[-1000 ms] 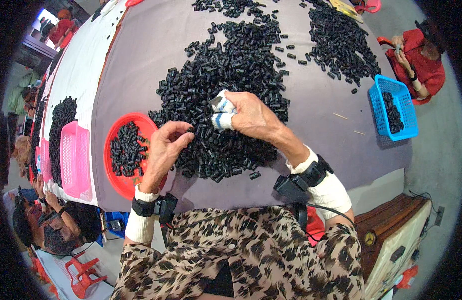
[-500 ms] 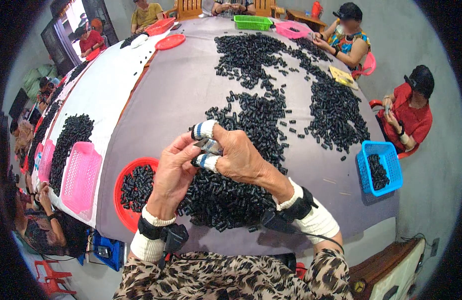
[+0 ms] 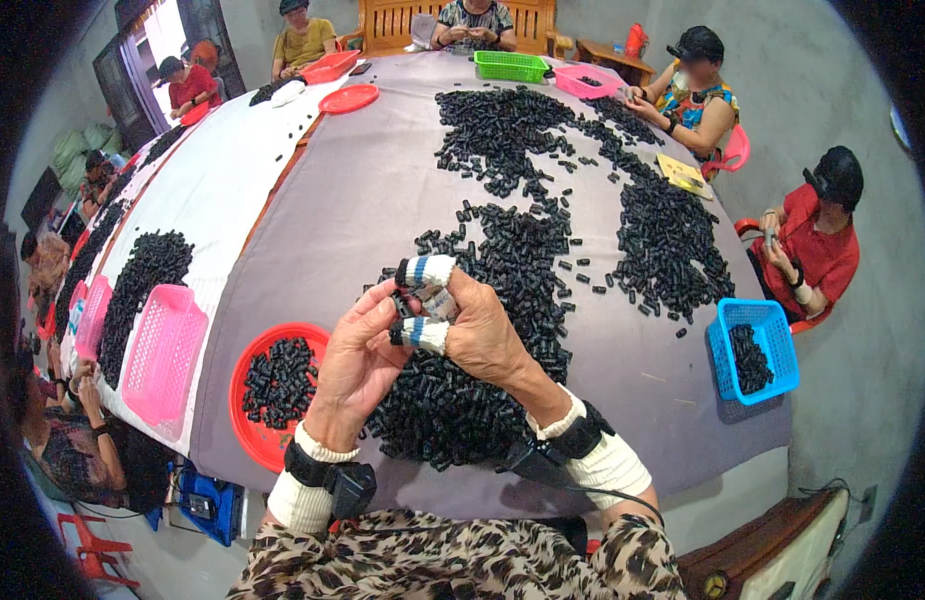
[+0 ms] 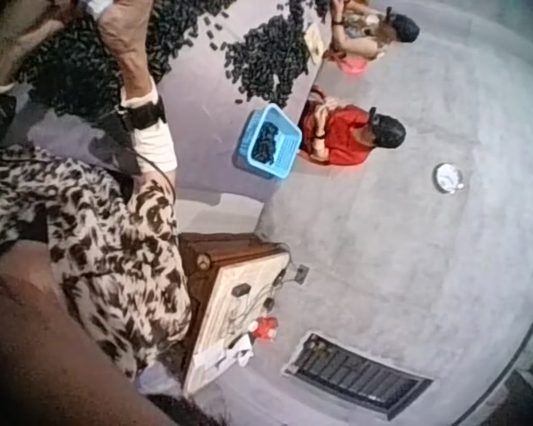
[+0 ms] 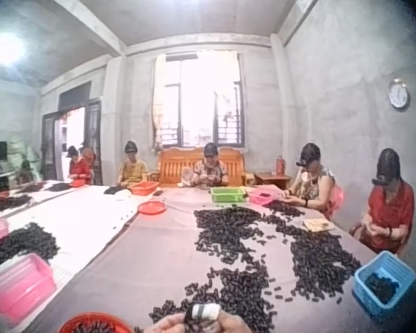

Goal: Sorting small black plastic components at a large table in a manufacturing facility.

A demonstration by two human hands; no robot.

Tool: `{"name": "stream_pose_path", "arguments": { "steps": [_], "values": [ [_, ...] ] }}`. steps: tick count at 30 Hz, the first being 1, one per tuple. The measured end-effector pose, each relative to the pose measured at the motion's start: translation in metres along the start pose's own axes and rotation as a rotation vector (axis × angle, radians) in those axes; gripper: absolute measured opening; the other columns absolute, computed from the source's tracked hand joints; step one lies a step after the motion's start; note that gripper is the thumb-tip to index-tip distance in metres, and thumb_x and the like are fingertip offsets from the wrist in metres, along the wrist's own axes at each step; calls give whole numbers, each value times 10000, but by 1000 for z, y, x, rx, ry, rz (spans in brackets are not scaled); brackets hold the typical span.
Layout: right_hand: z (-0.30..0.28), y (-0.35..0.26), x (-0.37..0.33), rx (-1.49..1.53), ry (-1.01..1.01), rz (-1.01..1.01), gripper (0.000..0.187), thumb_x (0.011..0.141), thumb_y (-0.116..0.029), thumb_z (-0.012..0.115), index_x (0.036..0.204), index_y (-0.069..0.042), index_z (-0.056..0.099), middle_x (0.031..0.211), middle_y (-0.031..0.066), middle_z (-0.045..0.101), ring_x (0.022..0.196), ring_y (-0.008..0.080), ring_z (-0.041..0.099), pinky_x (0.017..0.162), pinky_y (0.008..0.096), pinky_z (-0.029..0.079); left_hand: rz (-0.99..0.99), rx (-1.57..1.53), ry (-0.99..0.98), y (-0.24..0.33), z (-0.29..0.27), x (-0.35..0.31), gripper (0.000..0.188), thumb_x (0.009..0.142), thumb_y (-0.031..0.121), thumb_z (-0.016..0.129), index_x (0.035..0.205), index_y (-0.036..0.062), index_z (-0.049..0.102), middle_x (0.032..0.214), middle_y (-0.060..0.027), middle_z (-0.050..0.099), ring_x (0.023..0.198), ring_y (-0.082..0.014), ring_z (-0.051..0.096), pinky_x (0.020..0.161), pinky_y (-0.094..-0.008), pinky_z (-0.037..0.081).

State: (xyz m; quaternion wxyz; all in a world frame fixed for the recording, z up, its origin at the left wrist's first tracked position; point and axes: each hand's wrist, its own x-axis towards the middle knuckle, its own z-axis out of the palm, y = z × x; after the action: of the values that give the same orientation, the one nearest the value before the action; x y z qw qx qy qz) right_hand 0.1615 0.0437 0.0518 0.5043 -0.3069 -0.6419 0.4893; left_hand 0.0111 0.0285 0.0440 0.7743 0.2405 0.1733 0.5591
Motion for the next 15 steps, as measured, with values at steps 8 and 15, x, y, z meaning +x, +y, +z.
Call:
{"name": "stream_pose_path", "arguments": {
  "steps": [8, 15],
  "values": [
    [-4, -12, -2, -341, 4, 79, 421, 695, -216, 747, 993, -27, 517, 725, 33, 570, 625, 83, 503, 565, 241, 435, 29, 22, 5, -6, -6, -2, 224, 860, 107, 568, 1071, 37, 549, 930, -64, 615, 847, -128, 592, 710, -271, 493],
    [-11, -9, 1, -338, -139, 177, 386, 686, -274, 767, 889, -41, 535, 734, -14, 533, 661, 51, 474, 573, 223, 409, 62, 28, -9, -8, -9, -5, 207, 864, 109, 566, 1055, 31, 554, 912, -66, 617, 826, -130, 590, 714, -272, 491]
  ]
}}
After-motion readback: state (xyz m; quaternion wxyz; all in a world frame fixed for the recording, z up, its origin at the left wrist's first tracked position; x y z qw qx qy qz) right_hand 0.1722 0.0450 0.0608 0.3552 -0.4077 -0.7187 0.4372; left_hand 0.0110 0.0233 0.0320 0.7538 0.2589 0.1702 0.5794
